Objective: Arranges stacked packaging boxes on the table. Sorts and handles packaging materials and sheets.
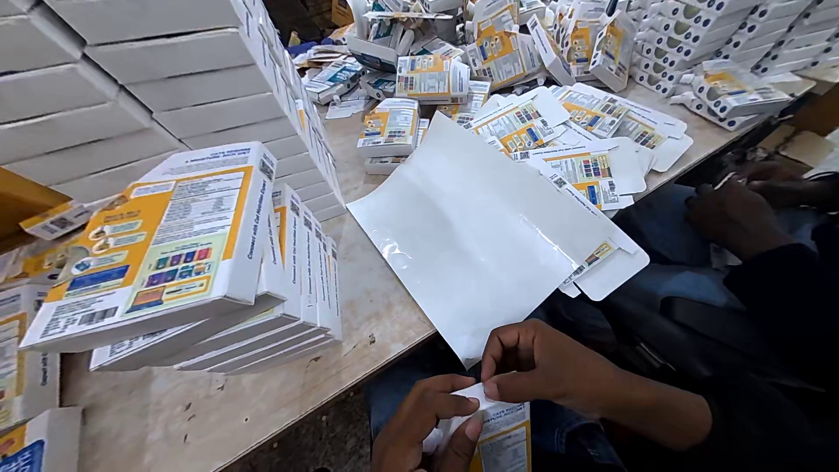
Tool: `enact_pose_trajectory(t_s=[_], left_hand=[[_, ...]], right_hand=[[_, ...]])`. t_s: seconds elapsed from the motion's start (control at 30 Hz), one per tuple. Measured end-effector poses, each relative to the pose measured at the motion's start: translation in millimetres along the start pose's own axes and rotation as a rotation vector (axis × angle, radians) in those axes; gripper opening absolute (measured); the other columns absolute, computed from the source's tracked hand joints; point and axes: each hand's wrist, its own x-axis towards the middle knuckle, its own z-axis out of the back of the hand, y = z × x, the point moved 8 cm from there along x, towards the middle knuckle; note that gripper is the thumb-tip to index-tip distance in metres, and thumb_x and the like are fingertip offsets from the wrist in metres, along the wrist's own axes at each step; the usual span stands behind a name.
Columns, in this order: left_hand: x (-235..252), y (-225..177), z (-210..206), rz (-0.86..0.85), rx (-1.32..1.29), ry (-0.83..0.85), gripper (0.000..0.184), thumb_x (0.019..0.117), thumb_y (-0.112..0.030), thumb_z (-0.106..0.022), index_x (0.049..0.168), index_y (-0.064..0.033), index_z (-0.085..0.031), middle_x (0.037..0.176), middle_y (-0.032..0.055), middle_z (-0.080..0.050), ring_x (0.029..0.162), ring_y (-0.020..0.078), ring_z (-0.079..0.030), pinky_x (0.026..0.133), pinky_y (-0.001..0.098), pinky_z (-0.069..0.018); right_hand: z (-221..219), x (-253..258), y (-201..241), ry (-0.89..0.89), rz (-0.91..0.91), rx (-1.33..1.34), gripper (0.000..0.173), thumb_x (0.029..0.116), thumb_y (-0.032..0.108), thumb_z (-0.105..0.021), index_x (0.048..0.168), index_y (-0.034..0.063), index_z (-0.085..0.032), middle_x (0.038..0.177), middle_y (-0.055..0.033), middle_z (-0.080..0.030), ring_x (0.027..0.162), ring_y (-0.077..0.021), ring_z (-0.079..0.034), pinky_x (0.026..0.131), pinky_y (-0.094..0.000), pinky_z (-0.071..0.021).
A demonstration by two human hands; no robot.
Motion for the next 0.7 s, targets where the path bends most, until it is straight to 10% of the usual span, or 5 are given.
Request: enact_pose_trajectory(t_s=[0.23,0.47,0.7], left_hand=[[1,3,-2,0.018,-0.029,0.012,0.007,0.0966,-0.006,-0.068,0.103,-0.0027,-0.07,0.118,0.0133,-0.069,0.106,0.0164,-0.068,0.082,0.026,-0.0599],[0,6,2,0.034,-0.037,0.013,0.008,0.0993,-0.007,-0.063,0.104,-0.0041,-0.069,0.122,0.0117,-0.068,0.108,0.0136,-0.067,0.084,0.0238,-0.0579],[-1,7,2,0.04,-0.053,0.004,0.007,0.0986,-0.007,-0.065,0.104,-0.005,-0.069,0.122,0.0112,-0.069,0.108,0.0137,-0.068,0.083,0.0233,-0.0584]], right_hand=[[-1,-1,10,0.005,0.132,-0.239,0.013,0.0887,0.013,-0.08,0.091,0.0063,-0.069,0.083,0.0002,-0.07,0.075,-0.006,-0.067,0.069,-0.0214,-0.0575],[-15,-16,28,-0.04,0.749,-0.737,0.021,0.099,0.02,-0.069,0.093,0.0001,-0.072,0.09,-0.0072,-0.069,0.086,-0.0078,-0.066,0.076,-0.0191,-0.0553],[-17,-24,27,0.036,0.802,-0.802,0.019,0.1015,0.018,-0.066,0.102,0.0001,-0.072,0.101,-0.0111,-0.069,0.094,-0.0118,-0.066,0.081,-0.0202,-0.0555]])
